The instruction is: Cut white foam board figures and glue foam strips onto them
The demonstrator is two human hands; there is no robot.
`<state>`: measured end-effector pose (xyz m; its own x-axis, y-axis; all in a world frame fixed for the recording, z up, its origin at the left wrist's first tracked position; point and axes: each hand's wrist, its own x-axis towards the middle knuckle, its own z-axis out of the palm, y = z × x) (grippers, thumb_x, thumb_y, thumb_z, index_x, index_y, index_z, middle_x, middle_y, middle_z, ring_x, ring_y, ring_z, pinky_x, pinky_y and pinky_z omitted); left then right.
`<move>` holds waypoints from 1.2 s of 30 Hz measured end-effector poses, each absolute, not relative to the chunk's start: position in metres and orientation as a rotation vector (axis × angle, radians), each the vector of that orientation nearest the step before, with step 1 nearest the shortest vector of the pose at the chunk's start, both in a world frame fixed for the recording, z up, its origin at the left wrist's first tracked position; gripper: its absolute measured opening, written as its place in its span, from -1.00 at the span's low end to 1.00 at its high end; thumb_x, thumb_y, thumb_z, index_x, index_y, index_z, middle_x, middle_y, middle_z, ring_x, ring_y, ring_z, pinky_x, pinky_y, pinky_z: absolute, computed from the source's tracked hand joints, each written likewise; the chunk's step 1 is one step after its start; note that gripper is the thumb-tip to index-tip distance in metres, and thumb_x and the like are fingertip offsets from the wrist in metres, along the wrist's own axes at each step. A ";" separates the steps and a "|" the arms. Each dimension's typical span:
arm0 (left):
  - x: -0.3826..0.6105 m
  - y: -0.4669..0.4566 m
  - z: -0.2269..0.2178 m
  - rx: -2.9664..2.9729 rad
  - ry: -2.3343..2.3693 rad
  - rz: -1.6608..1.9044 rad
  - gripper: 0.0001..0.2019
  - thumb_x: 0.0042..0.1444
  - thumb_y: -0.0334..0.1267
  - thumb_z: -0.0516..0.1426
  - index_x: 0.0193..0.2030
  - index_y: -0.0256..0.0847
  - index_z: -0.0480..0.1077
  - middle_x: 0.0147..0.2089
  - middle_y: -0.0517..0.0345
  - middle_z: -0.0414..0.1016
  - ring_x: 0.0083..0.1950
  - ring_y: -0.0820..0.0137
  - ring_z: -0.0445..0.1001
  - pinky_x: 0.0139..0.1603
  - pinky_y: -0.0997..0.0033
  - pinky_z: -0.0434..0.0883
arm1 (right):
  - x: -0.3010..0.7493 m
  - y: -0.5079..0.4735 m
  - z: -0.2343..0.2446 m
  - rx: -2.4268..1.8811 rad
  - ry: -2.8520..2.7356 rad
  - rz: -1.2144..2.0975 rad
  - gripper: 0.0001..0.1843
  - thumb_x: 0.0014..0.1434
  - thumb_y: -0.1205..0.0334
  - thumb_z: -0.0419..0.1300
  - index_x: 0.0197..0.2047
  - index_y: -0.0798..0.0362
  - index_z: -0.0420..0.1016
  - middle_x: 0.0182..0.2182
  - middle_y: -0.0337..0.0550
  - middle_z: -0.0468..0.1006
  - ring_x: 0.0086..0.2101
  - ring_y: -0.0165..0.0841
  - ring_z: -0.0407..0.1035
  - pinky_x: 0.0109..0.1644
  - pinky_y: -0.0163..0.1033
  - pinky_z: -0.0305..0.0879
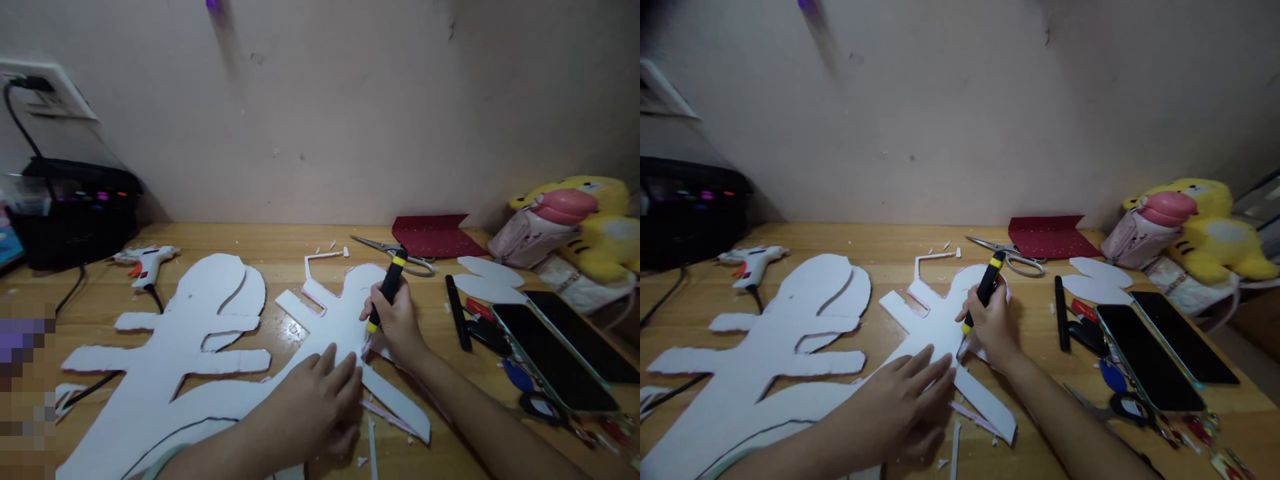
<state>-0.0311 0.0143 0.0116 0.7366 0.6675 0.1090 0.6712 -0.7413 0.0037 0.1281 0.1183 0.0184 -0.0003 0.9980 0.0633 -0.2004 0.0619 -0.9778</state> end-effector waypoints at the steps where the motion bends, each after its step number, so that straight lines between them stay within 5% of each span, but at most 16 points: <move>1: -0.031 0.014 0.011 -2.889 -1.115 -0.165 -0.43 0.23 -0.01 0.13 0.25 -0.37 0.31 0.21 -0.17 0.46 0.17 -0.04 0.42 0.01 0.14 0.47 | 0.128 0.118 0.017 -0.995 -1.105 1.241 -0.60 0.06 0.11 0.28 -0.16 -0.08 0.13 -0.50 -0.52 0.35 -0.63 -0.51 0.35 -0.50 -0.32 0.42; 11: -0.029 0.013 0.013 -2.918 -1.160 -0.122 -0.43 0.21 -0.01 0.14 0.24 -0.38 0.31 0.21 -0.18 0.45 0.16 -0.07 0.42 0.02 0.12 0.48 | 0.126 0.112 0.003 -0.874 -1.309 1.161 -0.61 0.12 0.25 0.23 -0.06 -0.12 0.13 -0.39 -0.48 0.35 -0.63 -0.53 0.37 -0.54 -0.37 0.37; 18: -0.028 0.014 0.013 -2.928 -1.178 -0.057 -0.40 0.21 0.00 0.13 0.26 -0.39 0.31 0.21 -0.17 0.46 0.16 -0.10 0.43 0.02 0.08 0.48 | 0.132 0.126 0.026 -0.947 -0.977 1.221 -0.63 0.10 0.08 0.23 -0.20 -0.10 0.07 -0.66 -0.59 0.31 -0.70 -0.50 0.24 -0.61 -0.41 0.24; 36: -0.029 0.013 0.012 -2.899 -1.120 -0.120 -0.42 0.20 -0.02 0.14 0.24 -0.41 0.33 0.24 -0.18 0.44 0.16 -0.07 0.43 0.01 0.13 0.48 | 0.126 0.120 0.020 -0.945 -1.045 1.281 -0.58 0.06 0.09 0.29 -0.16 -0.10 0.10 -0.53 -0.55 0.34 -0.69 -0.54 0.25 -0.64 -0.41 0.25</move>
<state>-0.0287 0.0135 0.0122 0.7376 0.6701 0.0834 0.6725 -0.7401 -0.0018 0.1261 0.1204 0.0200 -0.0006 0.9972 0.0754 -0.2738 0.0723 -0.9591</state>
